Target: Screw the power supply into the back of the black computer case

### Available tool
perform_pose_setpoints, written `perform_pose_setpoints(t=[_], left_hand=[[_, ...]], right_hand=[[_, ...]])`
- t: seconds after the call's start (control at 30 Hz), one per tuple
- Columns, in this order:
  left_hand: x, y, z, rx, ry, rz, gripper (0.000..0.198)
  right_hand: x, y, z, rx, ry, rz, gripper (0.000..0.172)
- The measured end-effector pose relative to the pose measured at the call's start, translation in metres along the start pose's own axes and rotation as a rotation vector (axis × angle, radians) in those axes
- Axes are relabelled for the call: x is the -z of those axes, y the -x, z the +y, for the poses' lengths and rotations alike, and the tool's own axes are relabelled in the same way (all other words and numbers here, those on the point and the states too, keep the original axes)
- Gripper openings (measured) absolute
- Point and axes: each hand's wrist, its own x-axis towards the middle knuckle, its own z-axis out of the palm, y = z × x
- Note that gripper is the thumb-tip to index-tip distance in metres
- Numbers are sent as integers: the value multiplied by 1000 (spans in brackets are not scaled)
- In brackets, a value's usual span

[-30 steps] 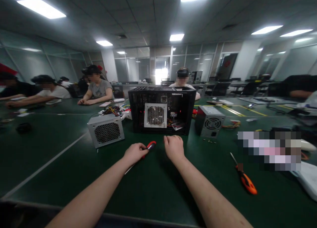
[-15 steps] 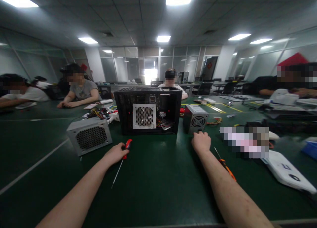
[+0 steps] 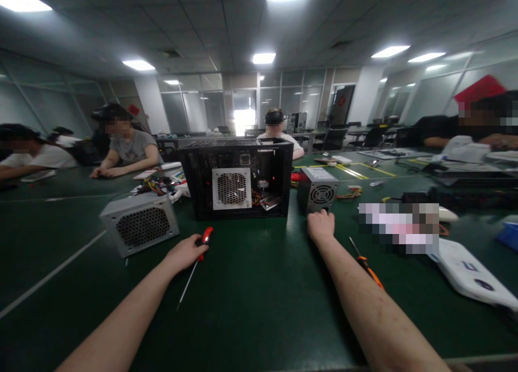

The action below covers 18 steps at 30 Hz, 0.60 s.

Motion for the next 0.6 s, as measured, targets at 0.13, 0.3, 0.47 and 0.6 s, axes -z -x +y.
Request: perform_pose_setpoints(t=[0.13, 0.3, 0.47, 0.6], left_hand=[[0, 0, 1, 3, -5, -2, 52], [-2, -2, 0, -17, -23, 11, 52], [-2, -2, 0, -12, -7, 23, 60], [-3, 3, 3, -11, -52, 48, 65]], right_hand=[[0, -3, 2, 3, -43, -11, 32], [8, -1, -1, 9, -143, -33, 33], [22, 6, -25, 62, -289, -75, 30], [24, 23, -69, 180, -398, -85, 30]])
